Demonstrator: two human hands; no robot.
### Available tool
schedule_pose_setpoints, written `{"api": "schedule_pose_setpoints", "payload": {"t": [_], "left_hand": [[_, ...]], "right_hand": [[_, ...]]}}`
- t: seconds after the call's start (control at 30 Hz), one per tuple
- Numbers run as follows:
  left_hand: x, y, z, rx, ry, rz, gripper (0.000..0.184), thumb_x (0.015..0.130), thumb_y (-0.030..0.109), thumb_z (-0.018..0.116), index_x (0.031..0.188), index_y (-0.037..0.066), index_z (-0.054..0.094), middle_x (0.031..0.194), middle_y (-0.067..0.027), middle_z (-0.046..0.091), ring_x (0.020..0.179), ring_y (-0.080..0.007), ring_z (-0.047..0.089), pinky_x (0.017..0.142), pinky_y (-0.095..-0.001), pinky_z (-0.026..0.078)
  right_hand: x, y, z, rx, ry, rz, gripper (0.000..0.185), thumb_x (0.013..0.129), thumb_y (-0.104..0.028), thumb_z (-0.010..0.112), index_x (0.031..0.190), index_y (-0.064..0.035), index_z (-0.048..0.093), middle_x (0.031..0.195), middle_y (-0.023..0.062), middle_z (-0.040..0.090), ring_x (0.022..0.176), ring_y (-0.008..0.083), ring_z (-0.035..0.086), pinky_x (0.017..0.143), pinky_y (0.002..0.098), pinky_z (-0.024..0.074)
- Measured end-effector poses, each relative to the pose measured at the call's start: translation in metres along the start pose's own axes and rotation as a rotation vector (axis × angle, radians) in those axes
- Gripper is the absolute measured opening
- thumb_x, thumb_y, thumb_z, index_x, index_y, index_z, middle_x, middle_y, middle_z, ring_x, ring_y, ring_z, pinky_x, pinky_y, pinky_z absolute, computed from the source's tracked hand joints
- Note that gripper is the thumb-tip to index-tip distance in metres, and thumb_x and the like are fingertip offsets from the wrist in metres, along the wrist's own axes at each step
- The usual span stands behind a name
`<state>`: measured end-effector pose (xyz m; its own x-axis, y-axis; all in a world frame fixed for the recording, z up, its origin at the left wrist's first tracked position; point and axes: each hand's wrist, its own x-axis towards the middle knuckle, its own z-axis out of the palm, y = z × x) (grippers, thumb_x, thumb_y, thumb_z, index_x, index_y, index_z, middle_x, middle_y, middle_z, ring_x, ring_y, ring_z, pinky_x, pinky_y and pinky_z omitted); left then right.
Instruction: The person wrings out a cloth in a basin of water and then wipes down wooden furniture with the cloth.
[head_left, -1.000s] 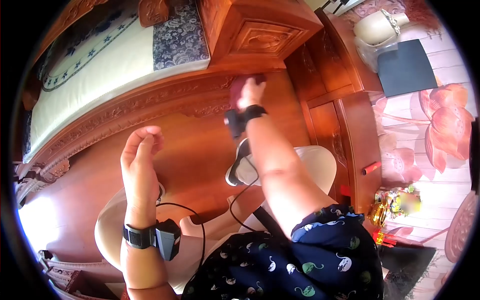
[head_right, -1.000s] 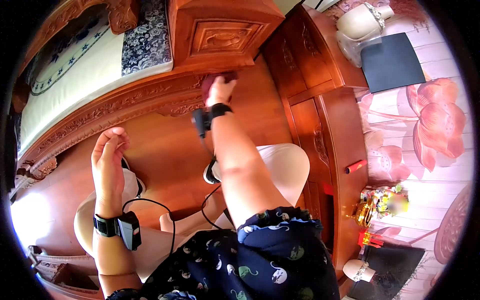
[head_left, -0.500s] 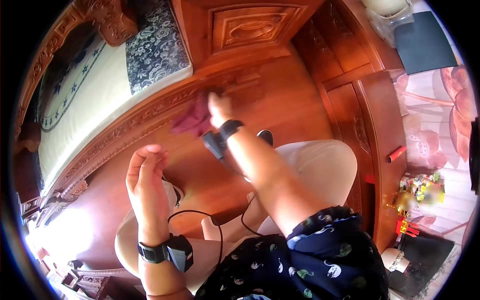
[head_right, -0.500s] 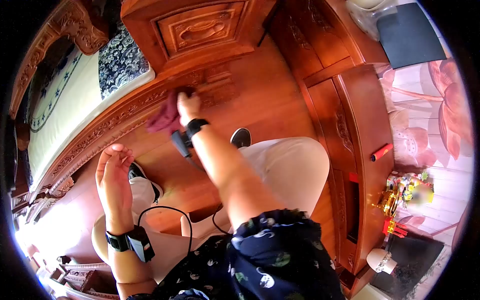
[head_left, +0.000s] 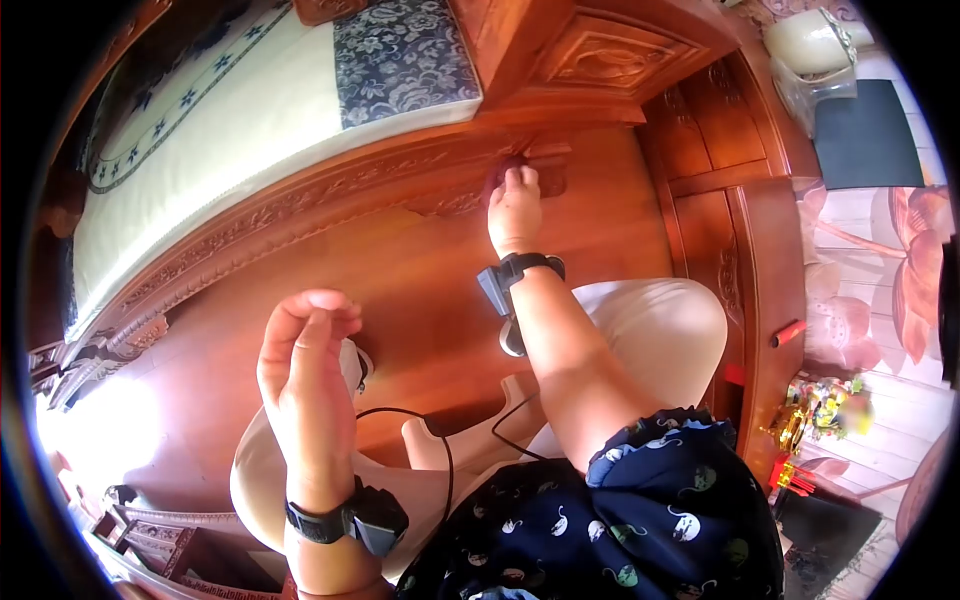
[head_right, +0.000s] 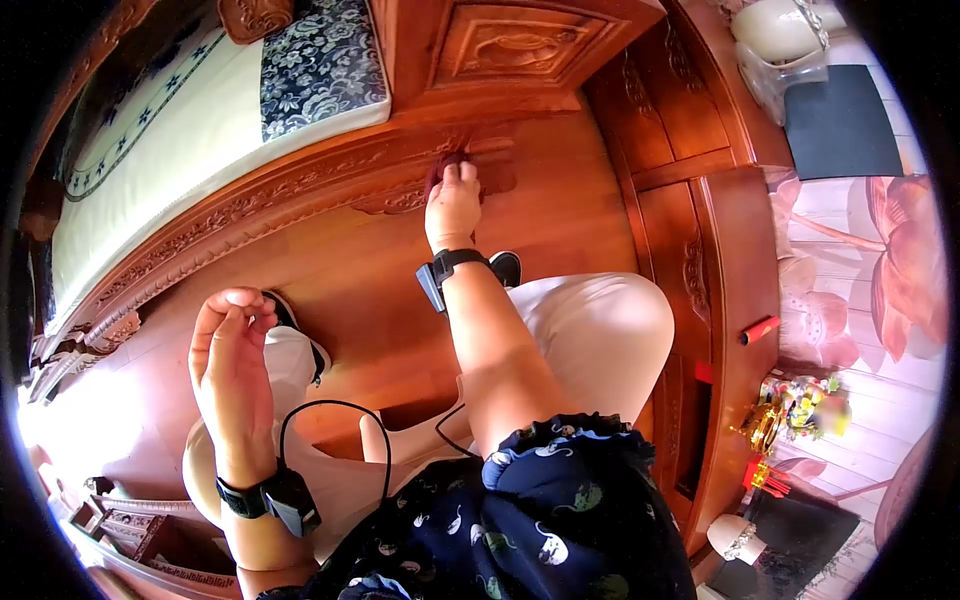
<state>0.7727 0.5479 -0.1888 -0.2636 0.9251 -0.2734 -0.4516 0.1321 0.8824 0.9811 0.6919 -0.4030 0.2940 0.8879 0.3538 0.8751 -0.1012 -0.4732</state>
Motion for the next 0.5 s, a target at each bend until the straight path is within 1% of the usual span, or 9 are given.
{"api": "schedule_pose_setpoints", "payload": {"t": [0.07, 0.13, 0.2, 0.23, 0.27, 0.3, 0.33, 0.47, 0.5], "left_hand": [[-0.001, 0.001, -0.004, -0.014, 0.004, -0.003, 0.013, 0.085, 0.005, 0.046, 0.089, -0.001, 0.057, 0.084, -0.0062, 0.057, 0.08, -0.0134, 0.053, 0.079, -0.0258, 0.041], [-0.002, 0.001, -0.007, -0.01, 0.0, 0.022, 0.013, 0.085, 0.005, 0.046, 0.089, -0.001, 0.057, 0.084, -0.0062, 0.057, 0.08, -0.0133, 0.053, 0.079, -0.0256, 0.041], [-0.002, 0.002, -0.006, -0.012, 0.001, 0.025, 0.013, 0.085, 0.005, 0.046, 0.089, -0.001, 0.057, 0.084, -0.0062, 0.057, 0.08, -0.0132, 0.053, 0.079, -0.0253, 0.041], [-0.002, 0.002, -0.005, -0.008, 0.006, 0.025, 0.013, 0.085, 0.005, 0.046, 0.09, -0.001, 0.057, 0.084, -0.0062, 0.057, 0.08, -0.0131, 0.053, 0.079, -0.0251, 0.041], [-0.001, 0.0, -0.004, -0.003, 0.002, 0.03, 0.013, 0.085, 0.005, 0.046, 0.09, -0.001, 0.057, 0.084, -0.0062, 0.057, 0.08, -0.0131, 0.053, 0.079, -0.0251, 0.041], [0.0, -0.002, -0.004, -0.007, -0.003, 0.031, 0.013, 0.085, 0.005, 0.046, 0.09, -0.001, 0.056, 0.084, -0.006, 0.057, 0.079, -0.0129, 0.053, 0.078, -0.0247, 0.041], [0.001, -0.003, -0.004, -0.009, -0.005, 0.031, 0.013, 0.085, 0.005, 0.046, 0.09, -0.001, 0.056, 0.085, -0.0058, 0.057, 0.079, -0.0126, 0.052, 0.078, -0.0243, 0.041], [0.002, -0.001, 0.007, 0.013, 0.021, 0.02, 0.014, 0.085, 0.005, 0.045, 0.091, -0.001, 0.056, 0.085, -0.0054, 0.057, 0.079, -0.0121, 0.052, 0.078, -0.0238, 0.041], [0.002, 0.0, 0.01, 0.032, 0.002, 0.018, 0.014, 0.085, 0.005, 0.045, 0.091, -0.001, 0.056, 0.085, -0.005, 0.057, 0.079, -0.0117, 0.052, 0.078, -0.0235, 0.04]], "right_hand": [[-0.002, -0.008, -0.005, -0.107, -0.102, -0.178, 0.015, 0.074, -0.008, 0.051, 0.089, -0.0054, 0.054, 0.102, 0.0097, 0.048, 0.089, 0.0303, 0.05, 0.071, 0.0384, 0.0472], [-0.007, -0.018, -0.002, -0.065, -0.221, -0.28, 0.014, 0.074, -0.006, 0.049, 0.087, -0.0062, 0.054, 0.105, 0.0101, 0.051, 0.09, 0.0311, 0.049, 0.073, 0.0403, 0.0444], [-0.023, -0.048, 0.012, 0.109, -0.393, -0.199, 0.013, 0.078, -0.011, 0.045, 0.088, -0.009, 0.054, 0.095, 0.0079, 0.053, 0.089, 0.029, 0.05, 0.072, 0.0387, 0.0446], [-0.033, -0.073, 0.008, 0.143, -0.511, -0.286, 0.014, 0.08, -0.016, 0.043, 0.088, -0.0104, 0.054, 0.09, 0.008, 0.053, 0.088, 0.0284, 0.051, 0.071, 0.0386, 0.045], [-0.048, -0.09, 0.022, 0.232, -0.455, -0.432, 0.013, 0.082, -0.021, 0.044, 0.088, -0.0115, 0.051, 0.085, 0.0137, 0.051, 0.076, 0.0307, 0.053, 0.061, 0.0427, 0.0454], [-0.056, -0.107, 0.02, 0.192, -0.456, -0.651, 0.014, 0.08, -0.017, 0.045, 0.09, -0.0114, 0.053, 0.092, 0.012, 0.05, 0.08, 0.0279, 0.053, 0.06, 0.0413, 0.047], [-0.064, -0.122, 0.025, 0.103, -0.573, -0.673, 0.016, 0.079, -0.014, 0.045, 0.091, -0.0094, 0.054, 0.097, 0.0114, 0.047, 0.085, 0.0268, 0.053, 0.06, 0.0401, 0.0481], [-0.052, -0.112, 0.021, 0.086, -0.567, -0.58, 0.018, 0.081, -0.015, 0.043, 0.096, -0.0077, 0.05, 0.099, 0.0131, 0.046, 0.086, 0.0284, 0.053, 0.06, 0.0382, 0.0493], [-0.035, -0.104, 0.001, 0.094, -0.646, -0.439, 0.018, 0.082, -0.016, 0.042, 0.097, -0.0098, 0.049, 0.097, 0.0135, 0.047, 0.082, 0.0299, 0.055, 0.057, 0.0404, 0.0486]]}}
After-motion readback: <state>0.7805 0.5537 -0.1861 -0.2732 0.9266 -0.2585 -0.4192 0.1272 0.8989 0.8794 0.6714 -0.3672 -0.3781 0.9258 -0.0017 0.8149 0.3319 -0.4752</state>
